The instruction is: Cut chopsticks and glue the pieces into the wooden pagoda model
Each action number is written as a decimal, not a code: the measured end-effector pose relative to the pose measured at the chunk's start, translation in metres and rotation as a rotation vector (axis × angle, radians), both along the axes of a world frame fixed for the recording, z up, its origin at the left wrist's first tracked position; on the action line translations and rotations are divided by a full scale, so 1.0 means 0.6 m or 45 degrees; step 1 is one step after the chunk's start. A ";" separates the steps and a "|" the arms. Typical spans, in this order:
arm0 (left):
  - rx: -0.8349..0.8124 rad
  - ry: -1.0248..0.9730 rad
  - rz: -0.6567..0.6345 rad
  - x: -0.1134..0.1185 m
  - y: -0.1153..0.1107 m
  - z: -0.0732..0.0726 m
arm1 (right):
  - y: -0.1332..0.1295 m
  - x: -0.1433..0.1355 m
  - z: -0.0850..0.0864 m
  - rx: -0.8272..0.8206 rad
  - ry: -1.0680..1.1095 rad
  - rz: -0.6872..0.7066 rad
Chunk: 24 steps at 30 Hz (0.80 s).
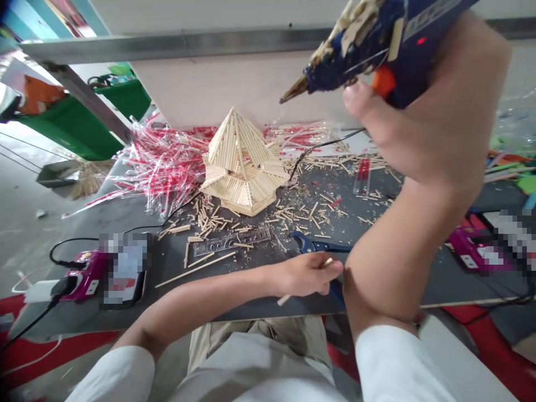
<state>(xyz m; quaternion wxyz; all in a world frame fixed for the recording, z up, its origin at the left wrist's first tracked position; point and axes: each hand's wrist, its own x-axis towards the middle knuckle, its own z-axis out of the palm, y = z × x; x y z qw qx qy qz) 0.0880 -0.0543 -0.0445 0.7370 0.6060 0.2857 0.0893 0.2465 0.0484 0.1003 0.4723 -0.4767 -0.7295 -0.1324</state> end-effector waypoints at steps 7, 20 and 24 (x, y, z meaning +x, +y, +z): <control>-0.843 -0.143 0.107 0.040 -0.030 -0.054 | -0.021 -0.045 0.031 -0.042 -0.048 0.073; -0.940 -0.019 0.146 0.026 -0.030 -0.069 | -0.010 -0.039 0.033 -0.045 -0.043 -0.009; -0.928 0.030 0.133 0.026 -0.031 -0.068 | -0.007 -0.036 0.028 -0.089 -0.018 -0.128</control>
